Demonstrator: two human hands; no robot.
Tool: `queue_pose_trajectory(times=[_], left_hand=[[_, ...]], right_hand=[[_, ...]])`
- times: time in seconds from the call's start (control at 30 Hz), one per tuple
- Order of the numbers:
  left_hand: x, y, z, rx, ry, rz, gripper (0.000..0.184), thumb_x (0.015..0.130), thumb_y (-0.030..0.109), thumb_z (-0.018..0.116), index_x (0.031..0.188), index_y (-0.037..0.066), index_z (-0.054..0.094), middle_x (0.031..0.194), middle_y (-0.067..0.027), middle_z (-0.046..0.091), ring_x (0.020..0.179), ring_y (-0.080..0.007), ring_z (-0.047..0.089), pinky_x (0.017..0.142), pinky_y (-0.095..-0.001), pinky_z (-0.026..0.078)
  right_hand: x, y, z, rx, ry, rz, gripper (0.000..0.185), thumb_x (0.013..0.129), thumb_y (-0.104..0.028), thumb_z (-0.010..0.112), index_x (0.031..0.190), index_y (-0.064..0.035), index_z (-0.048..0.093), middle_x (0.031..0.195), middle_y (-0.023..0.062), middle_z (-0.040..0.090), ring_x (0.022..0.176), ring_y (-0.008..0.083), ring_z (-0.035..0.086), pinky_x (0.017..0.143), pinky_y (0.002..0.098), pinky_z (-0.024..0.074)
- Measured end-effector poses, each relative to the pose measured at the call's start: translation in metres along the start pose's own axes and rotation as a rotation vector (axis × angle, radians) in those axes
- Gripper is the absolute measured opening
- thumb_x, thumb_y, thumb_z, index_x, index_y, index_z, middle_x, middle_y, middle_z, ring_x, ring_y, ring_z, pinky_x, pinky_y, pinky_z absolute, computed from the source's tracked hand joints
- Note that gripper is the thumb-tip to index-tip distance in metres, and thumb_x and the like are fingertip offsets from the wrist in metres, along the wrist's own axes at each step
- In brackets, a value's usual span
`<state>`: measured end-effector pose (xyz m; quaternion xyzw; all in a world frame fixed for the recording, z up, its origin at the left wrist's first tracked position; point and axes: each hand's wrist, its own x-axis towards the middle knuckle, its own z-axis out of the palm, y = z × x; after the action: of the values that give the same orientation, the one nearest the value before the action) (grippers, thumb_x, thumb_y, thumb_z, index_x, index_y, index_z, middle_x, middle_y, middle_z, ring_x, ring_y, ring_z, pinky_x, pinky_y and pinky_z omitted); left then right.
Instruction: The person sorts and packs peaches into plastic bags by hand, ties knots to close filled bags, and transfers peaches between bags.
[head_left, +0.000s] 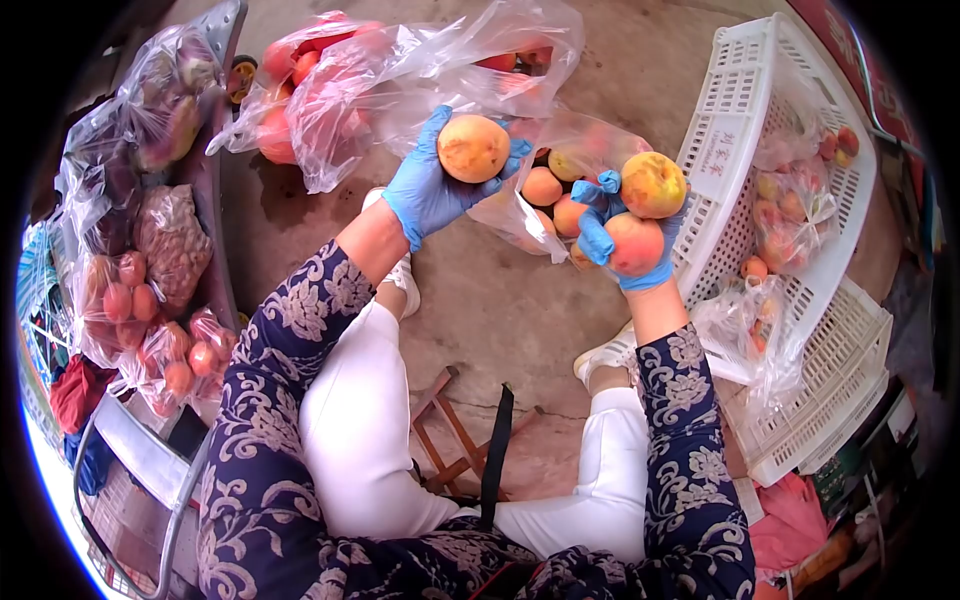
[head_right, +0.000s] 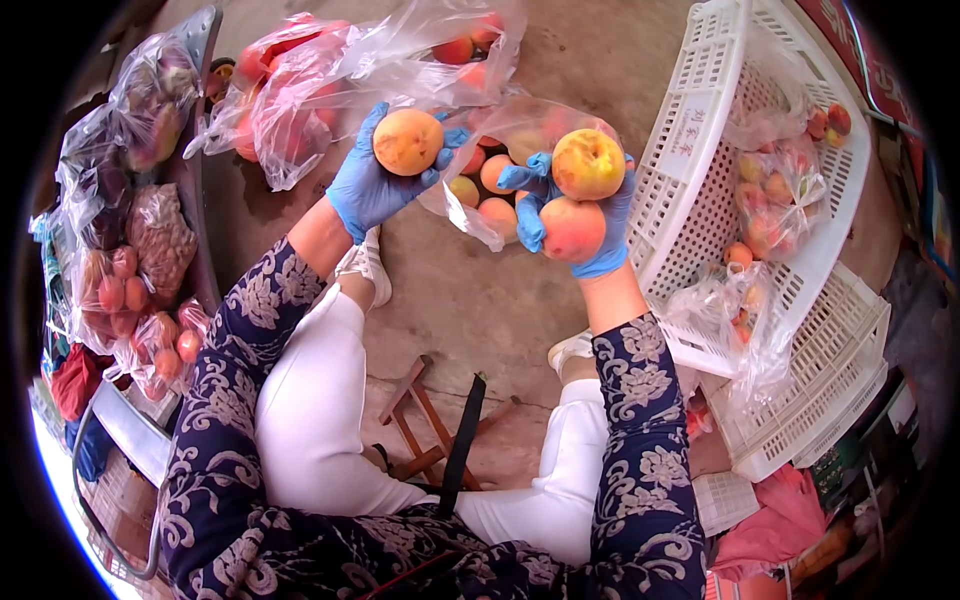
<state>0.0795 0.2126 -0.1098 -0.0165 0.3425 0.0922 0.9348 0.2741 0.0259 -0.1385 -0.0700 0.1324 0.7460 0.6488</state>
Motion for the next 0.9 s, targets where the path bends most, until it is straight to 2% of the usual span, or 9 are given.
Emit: queue_pose_trajectory(times=[0.07,0.13,0.27,0.43,0.5,0.57,0.67,0.77,0.9], left_hand=[[-0.003,-0.005,0.015,0.101,0.156,0.088,0.065,0.089,0.054,0.045,0.129,0.004,0.042,0.126,-0.0193,0.049,0.106,-0.03,0.056,0.085,-0.038,0.051],[-0.009,-0.002,0.006,0.173,0.071,0.031,0.063,0.089,0.053,0.045,0.128,0.004,0.042,0.126,-0.0188,0.05,0.107,-0.0303,0.055,0.084,-0.0376,0.051],[-0.069,0.008,0.009,0.52,0.013,0.099,0.056,0.089,0.045,0.045,0.127,0.003,0.044,0.125,-0.0171,0.05,0.111,-0.0314,0.054,0.08,-0.0379,0.052],[-0.164,0.039,0.005,0.759,0.169,0.641,0.062,0.082,0.037,0.054,0.131,0.004,0.037,0.132,-0.0166,0.044,0.11,-0.0285,0.054,0.075,-0.04,0.054],[-0.174,0.049,-0.022,0.979,0.342,0.8,0.056,0.082,0.032,0.059,0.128,0.004,0.041,0.133,-0.0122,0.044,0.124,-0.0236,0.043,0.102,-0.0363,0.036],[-0.171,0.062,-0.051,1.257,0.308,0.698,0.056,0.082,0.029,0.061,0.129,0.004,0.044,0.134,-0.008,0.045,0.13,-0.02,0.034,0.106,-0.0342,0.028],[-0.147,0.074,-0.079,1.282,0.173,0.465,0.058,0.081,0.034,0.061,0.129,0.004,0.048,0.14,-0.009,0.039,0.137,-0.0206,0.021,0.111,-0.0361,0.014],[-0.129,0.085,-0.076,1.476,0.182,0.491,0.066,0.08,0.037,0.062,0.134,0.004,0.043,0.141,-0.01,0.038,0.137,-0.021,0.02,0.111,-0.0359,0.016],[-0.131,0.09,-0.056,1.135,-0.047,0.427,0.072,0.079,0.035,0.061,0.137,0.0,0.036,0.143,-0.0125,0.035,0.135,-0.0224,0.026,0.11,-0.0334,0.018]], right_hand=[[0.003,0.0,0.006,-0.021,-0.109,0.021,0.088,0.073,-0.071,0.05,0.122,0.0018,0.048,0.128,0.0303,0.044,0.077,0.0392,0.058,0.061,0.0441,0.05],[0.008,0.0,0.008,0.022,-0.275,0.063,0.084,0.077,-0.068,0.048,0.124,0.0019,0.046,0.131,0.0286,0.042,0.089,0.0405,0.055,0.067,0.0466,0.0485],[0.017,0.002,0.029,-0.194,-0.258,0.026,0.09,0.074,-0.071,0.05,0.125,0.0035,0.045,0.128,0.0279,0.044,0.068,0.0373,0.058,0.058,0.0402,0.05],[0.039,0.021,0.113,-0.602,-0.11,0.172,0.08,0.075,-0.057,0.062,0.124,0.0043,0.044,0.115,0.0226,0.054,0.073,0.0271,0.063,0.063,0.0331,0.0532],[0.06,0.041,0.127,-0.681,-0.058,0.254,0.073,0.078,-0.052,0.062,0.123,0.0035,0.044,0.111,0.0201,0.057,0.074,0.0255,0.064,0.064,0.0332,0.0533],[0.087,0.069,0.132,-0.732,0.007,0.282,0.067,0.082,-0.05,0.057,0.123,0.0014,0.045,0.11,0.0205,0.058,0.068,0.0266,0.064,0.058,0.0353,0.0526],[0.13,0.094,0.116,-0.49,0.174,0.272,0.05,0.087,-0.04,0.055,0.118,-0.0019,0.048,0.099,0.0177,0.06,0.073,0.0269,0.063,0.066,0.0376,0.0538],[0.169,0.101,0.098,0.035,0.37,0.208,0.05,0.087,-0.041,0.055,0.116,-0.0012,0.049,0.099,0.0174,0.059,0.085,0.0293,0.06,0.074,0.0427,0.0526],[0.232,0.076,0.019,0.234,0.065,0.05,0.046,0.088,-0.046,0.046,0.114,-0.0071,0.049,0.109,0.0137,0.056,0.098,0.0304,0.055,0.082,0.0487,0.0484]])
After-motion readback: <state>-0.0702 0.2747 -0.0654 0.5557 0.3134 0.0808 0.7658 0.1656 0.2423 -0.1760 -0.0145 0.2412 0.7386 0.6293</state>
